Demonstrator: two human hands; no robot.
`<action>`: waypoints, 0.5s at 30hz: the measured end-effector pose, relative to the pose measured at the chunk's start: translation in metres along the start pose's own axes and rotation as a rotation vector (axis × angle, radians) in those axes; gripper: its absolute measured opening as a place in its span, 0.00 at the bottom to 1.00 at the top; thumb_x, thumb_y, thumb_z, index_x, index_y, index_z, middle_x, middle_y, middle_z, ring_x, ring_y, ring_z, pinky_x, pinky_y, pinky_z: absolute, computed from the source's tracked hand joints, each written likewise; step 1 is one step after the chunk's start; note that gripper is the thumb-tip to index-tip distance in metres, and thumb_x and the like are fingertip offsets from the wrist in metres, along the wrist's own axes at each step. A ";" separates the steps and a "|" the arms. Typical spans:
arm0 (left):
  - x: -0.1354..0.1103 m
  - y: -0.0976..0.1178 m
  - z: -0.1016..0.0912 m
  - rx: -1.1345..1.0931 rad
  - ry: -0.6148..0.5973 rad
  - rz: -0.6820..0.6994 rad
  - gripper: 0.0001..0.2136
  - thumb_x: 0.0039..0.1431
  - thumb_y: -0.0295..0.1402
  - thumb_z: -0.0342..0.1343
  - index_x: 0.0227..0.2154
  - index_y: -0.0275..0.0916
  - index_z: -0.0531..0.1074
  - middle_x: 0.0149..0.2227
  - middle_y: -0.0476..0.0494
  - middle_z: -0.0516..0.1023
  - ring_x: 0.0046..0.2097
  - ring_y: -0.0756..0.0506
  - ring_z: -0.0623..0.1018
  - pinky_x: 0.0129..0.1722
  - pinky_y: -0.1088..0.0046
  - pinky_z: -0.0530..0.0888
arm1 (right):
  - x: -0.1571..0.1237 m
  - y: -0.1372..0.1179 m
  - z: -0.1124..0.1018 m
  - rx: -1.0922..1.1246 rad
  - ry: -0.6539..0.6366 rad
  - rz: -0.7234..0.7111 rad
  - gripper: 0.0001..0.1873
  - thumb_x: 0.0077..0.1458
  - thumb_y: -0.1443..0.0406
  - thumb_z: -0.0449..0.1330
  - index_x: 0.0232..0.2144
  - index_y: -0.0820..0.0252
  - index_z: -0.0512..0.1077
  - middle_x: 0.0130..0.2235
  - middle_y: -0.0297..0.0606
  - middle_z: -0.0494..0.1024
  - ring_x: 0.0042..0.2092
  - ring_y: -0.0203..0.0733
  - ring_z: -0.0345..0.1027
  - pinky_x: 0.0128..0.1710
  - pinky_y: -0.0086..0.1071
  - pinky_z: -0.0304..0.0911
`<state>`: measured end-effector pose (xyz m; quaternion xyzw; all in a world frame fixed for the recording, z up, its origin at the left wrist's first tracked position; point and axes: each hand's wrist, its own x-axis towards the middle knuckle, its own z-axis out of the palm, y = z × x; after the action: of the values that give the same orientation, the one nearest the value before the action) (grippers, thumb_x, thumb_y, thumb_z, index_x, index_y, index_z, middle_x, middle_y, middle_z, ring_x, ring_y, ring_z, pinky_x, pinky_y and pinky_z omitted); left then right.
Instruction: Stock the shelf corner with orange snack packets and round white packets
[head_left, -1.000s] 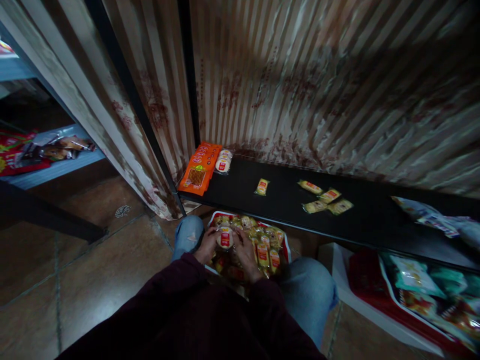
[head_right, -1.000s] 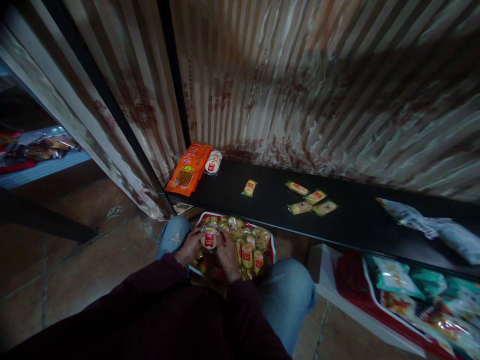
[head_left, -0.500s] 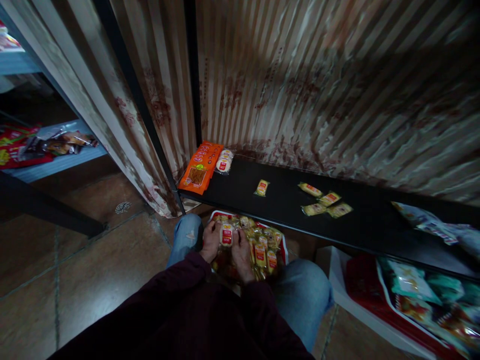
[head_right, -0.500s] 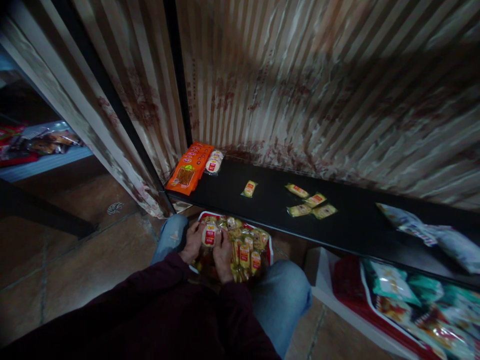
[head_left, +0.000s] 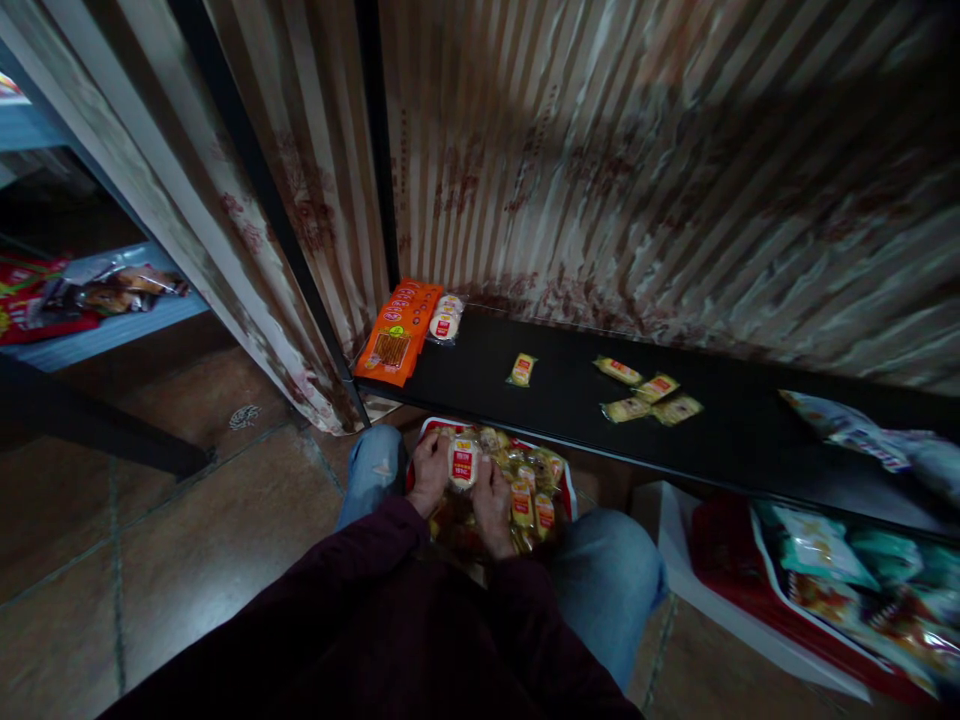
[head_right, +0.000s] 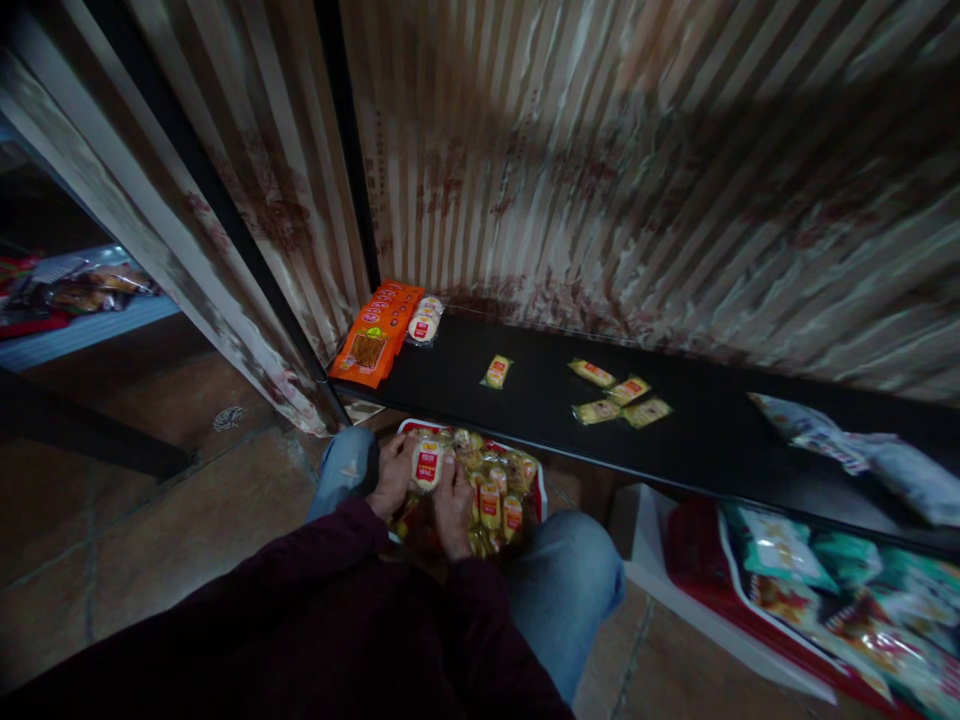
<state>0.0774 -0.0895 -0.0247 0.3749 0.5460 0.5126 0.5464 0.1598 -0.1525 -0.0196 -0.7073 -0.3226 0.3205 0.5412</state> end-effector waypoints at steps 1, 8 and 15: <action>0.000 0.002 0.001 -0.003 0.003 0.000 0.13 0.50 0.43 0.57 0.23 0.37 0.72 0.23 0.51 0.71 0.26 0.52 0.69 0.27 0.78 0.68 | 0.000 -0.002 0.001 0.006 0.004 0.000 0.29 0.54 0.43 0.47 0.29 0.60 0.73 0.25 0.39 0.77 0.25 0.41 0.66 0.26 0.34 0.61; 0.000 0.015 0.004 -0.046 -0.007 -0.053 0.14 0.49 0.44 0.57 0.21 0.37 0.70 0.20 0.52 0.69 0.23 0.52 0.67 0.25 0.78 0.66 | 0.002 -0.007 0.007 0.173 0.028 0.070 0.29 0.53 0.42 0.49 0.26 0.61 0.71 0.22 0.37 0.73 0.23 0.38 0.64 0.23 0.31 0.60; -0.009 0.025 0.003 -0.110 -0.144 -0.151 0.13 0.47 0.43 0.58 0.29 0.37 0.74 0.29 0.46 0.76 0.30 0.49 0.74 0.31 0.76 0.71 | 0.012 0.007 0.010 0.338 0.119 0.144 0.27 0.50 0.42 0.52 0.26 0.60 0.70 0.23 0.36 0.75 0.23 0.37 0.66 0.24 0.30 0.62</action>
<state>0.0778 -0.0924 0.0018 0.3381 0.5031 0.4706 0.6411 0.1597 -0.1384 -0.0294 -0.6453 -0.1802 0.3654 0.6462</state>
